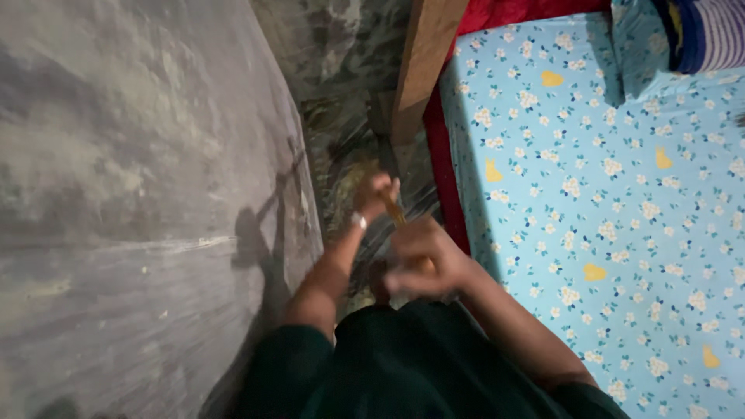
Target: The person strikes the lower part of a wall using a hammer while moving it around a tight space between a bed and the wall.
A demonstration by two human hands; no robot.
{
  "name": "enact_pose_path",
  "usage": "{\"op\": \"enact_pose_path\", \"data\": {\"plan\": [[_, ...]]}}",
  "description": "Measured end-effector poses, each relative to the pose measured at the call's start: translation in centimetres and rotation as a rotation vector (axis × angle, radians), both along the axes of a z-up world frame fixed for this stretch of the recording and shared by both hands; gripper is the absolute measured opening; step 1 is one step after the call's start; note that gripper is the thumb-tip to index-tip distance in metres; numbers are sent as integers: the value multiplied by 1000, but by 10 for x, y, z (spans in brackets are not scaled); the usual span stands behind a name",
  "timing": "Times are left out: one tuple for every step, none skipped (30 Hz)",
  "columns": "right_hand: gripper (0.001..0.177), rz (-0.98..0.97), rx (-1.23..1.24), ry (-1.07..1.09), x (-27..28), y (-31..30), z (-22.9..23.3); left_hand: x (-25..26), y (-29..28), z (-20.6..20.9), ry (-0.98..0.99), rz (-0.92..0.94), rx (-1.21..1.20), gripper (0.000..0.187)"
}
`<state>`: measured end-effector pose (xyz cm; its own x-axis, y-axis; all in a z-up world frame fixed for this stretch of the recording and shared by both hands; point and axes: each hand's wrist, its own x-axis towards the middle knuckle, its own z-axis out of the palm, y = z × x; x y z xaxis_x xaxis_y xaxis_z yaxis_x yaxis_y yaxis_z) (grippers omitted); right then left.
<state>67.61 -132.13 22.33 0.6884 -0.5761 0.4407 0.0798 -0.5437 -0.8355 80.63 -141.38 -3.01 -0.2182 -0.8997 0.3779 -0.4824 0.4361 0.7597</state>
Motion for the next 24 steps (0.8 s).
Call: {"op": "enact_pose_path", "data": {"plan": [[41, -74, -10, 68, 5, -10, -11, 9, -18, -1, -20, 25, -48, 38], [42, -147, -21, 136, 10, -19, -21, 18, -34, -3, -17, 33, 109, 33], [40, -187, -79, 178, 15, -28, -31, 26, -45, -8, -14, 38, 269, 31], [38, -227, -138, 220, 20, -35, -41, 34, -54, -15, -67, 69, 278, 29], [39, -227, -119, 198, 26, -40, -49, 38, -62, -23, -119, 96, 286, 30], [41, -227, -101, 177, 31, -45, -58, 42, -66, -32, -171, 123, 294, 32], [43, -229, -84, 159, 32, -47, -64, 43, -65, -42, -174, 137, 316, 32], [41, -222, -30, 167, 29, -47, -70, 44, -60, -51, -177, 150, 338, 32], [38, -212, 22, 176, 27, -46, -74, 42, -54, -58, -178, 166, 359, 32], [36, -203, 73, 185, 25, -43, -76, 38, -42, -63, -113, 168, 178, 27], [32, -204, 67, 155, 21, -40, -76, 36, -27, -65, -49, 170, -6, 21], [28, -205, 60, 125, 16, -36, -73, 32, -10, -64, 9, 153, 122, 19], [24, -205, 53, 92, 12, -31, -68, 26, 8, -61, 65, 135, 250, 18], [24, -187, 79, 61, 7, -26, -61, 16, 22, -55, 61, 207, 242, 21], [25, -171, 105, 30, 3, -20, -51, 7, 34, -48, 58, 278, 234, 24], [26, -154, 132, -1, -1, -15, -39, 3, 44, -40, 111, 256, 280, 27], [28, -172, 142, 10, -4, -8, -27, -1, 54, -31, 165, 236, 328, 31], [30, -189, 152, 20, -7, -2, -14, -5, 59, -22, 148, 242, 339, 34], [32, -204, 166, 30, -9, 4, -2, -8, 65, -14, 129, 250, 352, 37], [33, -136, 162, 37, -12, 9, 10, -11, 69, -6, 111, 258, 365, 40], [33, -68, 152, 42, -15, 10, 20, -12, 69, 2, 119, 237, 308, 41], [34, 1, 142, 47, -16, 10, 28, -13, 68, 9, 128, 216, 250, 41], [33, 4, 115, 48, -15, 11, 33, -12, 70, 15, 134, 194, 199, 41], [32, 8, 89, 50, -15, 11, 36, -10, 67, 19, 129, 192, 180, 40]]}}
